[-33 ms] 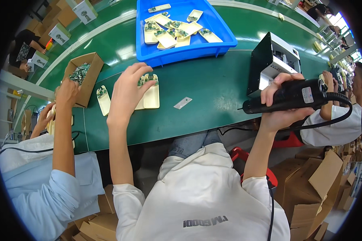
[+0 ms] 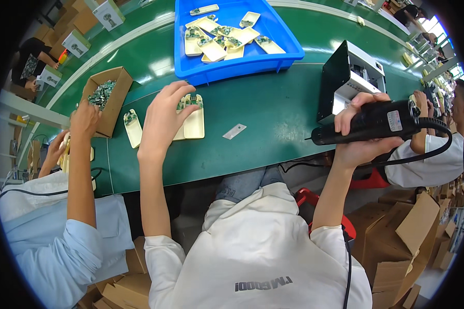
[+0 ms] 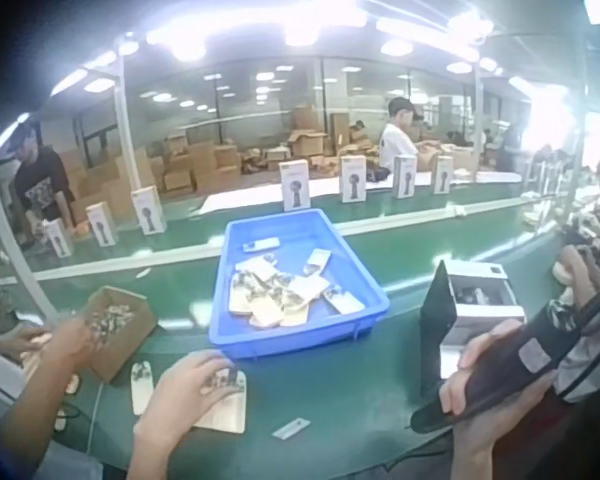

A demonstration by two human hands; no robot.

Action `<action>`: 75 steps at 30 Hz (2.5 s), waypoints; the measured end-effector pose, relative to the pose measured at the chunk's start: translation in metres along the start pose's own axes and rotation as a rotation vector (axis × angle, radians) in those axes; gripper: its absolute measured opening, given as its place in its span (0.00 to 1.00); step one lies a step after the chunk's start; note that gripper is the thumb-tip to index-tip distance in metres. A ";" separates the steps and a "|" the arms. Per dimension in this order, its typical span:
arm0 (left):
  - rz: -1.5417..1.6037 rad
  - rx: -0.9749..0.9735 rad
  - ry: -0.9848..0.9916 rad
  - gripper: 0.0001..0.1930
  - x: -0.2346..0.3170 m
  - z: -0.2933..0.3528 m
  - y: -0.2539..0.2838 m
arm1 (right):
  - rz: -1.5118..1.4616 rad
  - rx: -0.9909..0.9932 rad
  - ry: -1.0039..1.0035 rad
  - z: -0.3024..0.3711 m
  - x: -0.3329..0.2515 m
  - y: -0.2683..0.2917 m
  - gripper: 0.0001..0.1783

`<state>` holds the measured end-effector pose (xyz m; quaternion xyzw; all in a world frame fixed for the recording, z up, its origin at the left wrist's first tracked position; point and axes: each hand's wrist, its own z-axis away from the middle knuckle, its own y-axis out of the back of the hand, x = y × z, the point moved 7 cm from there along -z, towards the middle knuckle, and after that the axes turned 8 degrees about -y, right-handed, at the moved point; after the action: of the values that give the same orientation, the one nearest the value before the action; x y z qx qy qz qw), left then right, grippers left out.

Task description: Assembling electronic circuit boards into plastic housings using a handheld electric tool.

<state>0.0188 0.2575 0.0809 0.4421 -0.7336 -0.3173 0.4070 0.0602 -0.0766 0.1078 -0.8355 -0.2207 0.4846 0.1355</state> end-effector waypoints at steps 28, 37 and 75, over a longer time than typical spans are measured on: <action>0.552 -0.105 -0.167 0.13 0.111 -0.007 -0.119 | 0.079 -0.075 0.296 -0.048 -0.075 0.056 0.51; 0.584 -0.094 -0.162 0.13 0.112 -0.008 -0.123 | 0.306 -0.002 0.307 -0.056 -0.065 0.071 0.50; 0.645 -0.104 -0.159 0.14 0.109 -0.003 -0.127 | -0.118 -0.390 0.009 -0.024 0.044 -0.045 0.57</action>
<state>0.0406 0.1066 0.0116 0.1397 -0.8482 -0.2425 0.4498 0.0894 -0.0160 0.1069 -0.8336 -0.3585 0.4202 0.0002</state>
